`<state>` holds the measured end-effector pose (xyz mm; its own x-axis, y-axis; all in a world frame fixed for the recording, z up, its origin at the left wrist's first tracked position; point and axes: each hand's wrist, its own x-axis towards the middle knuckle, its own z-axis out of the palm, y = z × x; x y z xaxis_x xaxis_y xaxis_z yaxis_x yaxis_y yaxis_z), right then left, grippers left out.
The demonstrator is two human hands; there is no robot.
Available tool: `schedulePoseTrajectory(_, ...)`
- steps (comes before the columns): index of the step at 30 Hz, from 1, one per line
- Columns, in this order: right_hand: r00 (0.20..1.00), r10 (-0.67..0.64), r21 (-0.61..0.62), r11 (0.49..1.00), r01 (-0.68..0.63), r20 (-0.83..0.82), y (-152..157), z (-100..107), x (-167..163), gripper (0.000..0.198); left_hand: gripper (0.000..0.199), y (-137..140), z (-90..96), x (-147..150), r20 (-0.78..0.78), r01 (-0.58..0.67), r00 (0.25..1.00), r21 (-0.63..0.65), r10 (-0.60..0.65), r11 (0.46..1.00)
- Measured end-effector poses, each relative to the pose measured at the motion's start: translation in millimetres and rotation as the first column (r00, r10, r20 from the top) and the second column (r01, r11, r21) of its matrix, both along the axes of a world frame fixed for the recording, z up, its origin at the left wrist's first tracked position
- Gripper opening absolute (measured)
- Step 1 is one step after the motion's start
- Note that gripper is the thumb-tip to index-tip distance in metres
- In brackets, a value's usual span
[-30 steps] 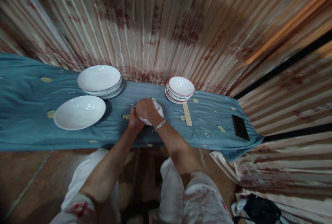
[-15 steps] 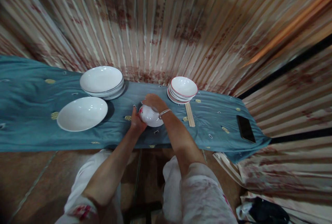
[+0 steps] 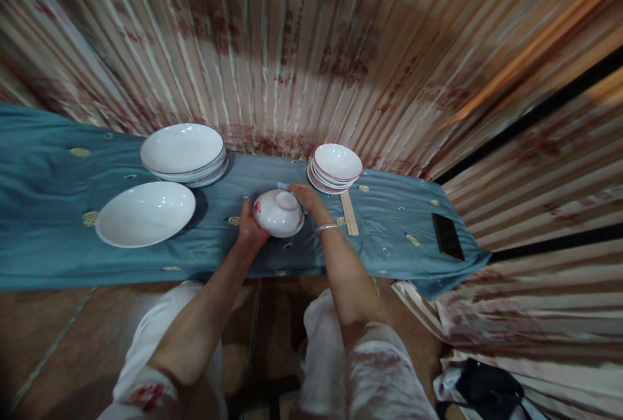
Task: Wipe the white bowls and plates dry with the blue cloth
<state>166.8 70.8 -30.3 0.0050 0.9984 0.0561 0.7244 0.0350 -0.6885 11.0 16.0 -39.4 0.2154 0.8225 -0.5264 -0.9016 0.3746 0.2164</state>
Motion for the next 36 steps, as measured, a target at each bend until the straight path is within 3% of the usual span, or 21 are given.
schedulePoseTrajectory(10, 0.961, -0.232, 0.051, 0.969, 0.242, -0.153, -47.5, -30.4, -7.3, 0.041, 0.069, -3.2, 7.7, -1.3, 0.033, 0.005, 0.999, -0.015, -0.005, 1.000)
schedulePoseTrajectory(20, 0.899, -0.435, 0.136, 0.889, 0.438, -0.053, -96.1, -48.1, -44.0, 0.054, 0.067, -2.5, 5.1, 0.5, 0.014, -0.025, 1.000, -0.006, 0.025, 1.000)
schedulePoseTrajectory(29, 0.897, -0.440, 0.346, 0.849, 0.399, 0.046, -126.9, -60.7, -73.0, 0.060, 0.071, -3.1, 3.5, -1.9, 0.044, -0.006, 0.999, 0.024, 0.005, 1.000)
schedulePoseTrajectory(33, 0.895, -0.445, 0.371, 0.837, 0.402, 0.033, -135.8, -67.6, -79.9, 0.063, 0.073, -4.0, 4.6, -3.7, 0.037, 0.017, 0.999, 0.043, -0.018, 0.999)
schedulePoseTrajectory(36, 0.907, -0.419, 0.358, 0.855, 0.376, 0.048, -142.4, -71.7, -82.3, 0.063, 0.075, -5.1, 7.2, -4.6, 0.027, 0.016, 0.999, 0.033, -0.017, 0.999)
